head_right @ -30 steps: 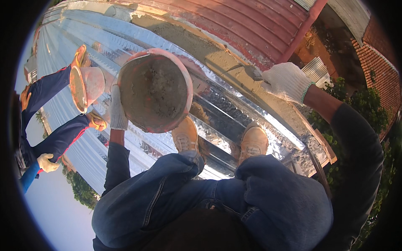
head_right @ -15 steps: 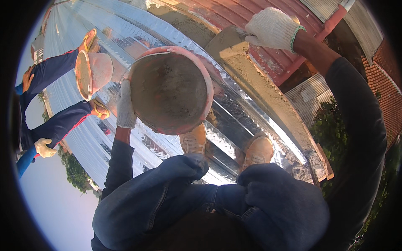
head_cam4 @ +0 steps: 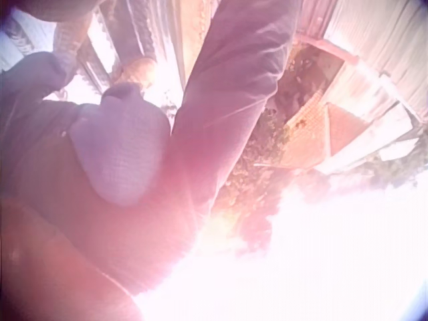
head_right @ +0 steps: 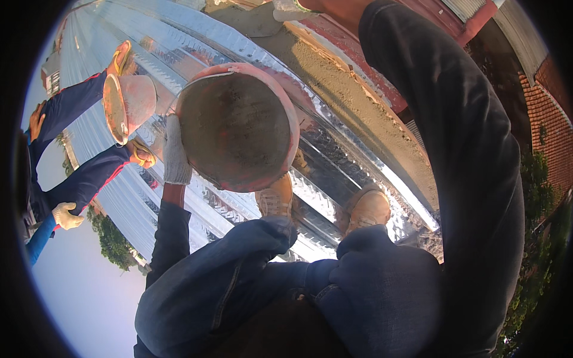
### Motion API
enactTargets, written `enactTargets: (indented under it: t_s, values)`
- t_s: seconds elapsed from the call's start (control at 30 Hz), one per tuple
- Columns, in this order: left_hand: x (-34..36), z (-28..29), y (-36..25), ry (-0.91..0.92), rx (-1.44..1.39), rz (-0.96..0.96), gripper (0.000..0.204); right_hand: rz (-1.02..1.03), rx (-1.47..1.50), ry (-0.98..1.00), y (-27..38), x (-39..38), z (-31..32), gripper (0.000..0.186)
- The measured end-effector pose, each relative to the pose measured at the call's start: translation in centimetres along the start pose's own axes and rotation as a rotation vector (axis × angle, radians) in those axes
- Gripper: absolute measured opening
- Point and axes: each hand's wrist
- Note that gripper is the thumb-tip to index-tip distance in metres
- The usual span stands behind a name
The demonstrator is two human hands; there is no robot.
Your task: The person scoops wet cement from a bucket with a trowel and spreads it along the edge of a corrugated metal roof. The person repeatedly smooths the cement along the roof ridge while standing on a metal scaffold.
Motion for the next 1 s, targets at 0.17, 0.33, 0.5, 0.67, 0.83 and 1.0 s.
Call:
enactTargets:
  t_s: [0.17, 0.33, 0.5, 0.67, 0.83, 1.0]
  values:
    - [0.8, 0.2, -0.4, 0.032, 0.075, 0.006, 0.069, -0.049, 0.159, 0.214, -0.4, -5.6, -3.0, 0.058]
    - [1.6, -1.6, -1.7, 0.035, 0.067, -0.044, 0.054, 0.042, 0.148, 0.156, -3.9, -13.4, -10.3, 0.051]
    - [3.2, -0.6, -4.7, 0.101, 0.185, -0.088, 0.047, -0.056, 0.109, 0.101, -4.0, -24.0, -15.7, 0.046]
    - [1.9, -1.7, -4.9, 0.130, 0.105, -0.126, 0.041, -0.311, 0.340, -0.079, -2.4, -32.0, -14.3, 0.036]
    - [-1.8, -9.3, -8.3, 0.129, 0.193, -0.154, 0.039, -0.063, 0.345, -0.513, 0.8, -35.9, -13.2, 0.025]
    - [-3.6, -11.1, -7.8, 0.077, 0.177, -0.230, 0.040, 0.145, 0.062, -0.294, 5.4, -32.6, -10.1, 0.028]
Point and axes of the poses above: each hand's wrist, its own x-axis towards the middle knuckle, its own z-axis out of the back of the hand, y = z × x, and after that the axes turned 11 degrees about y, right-handed
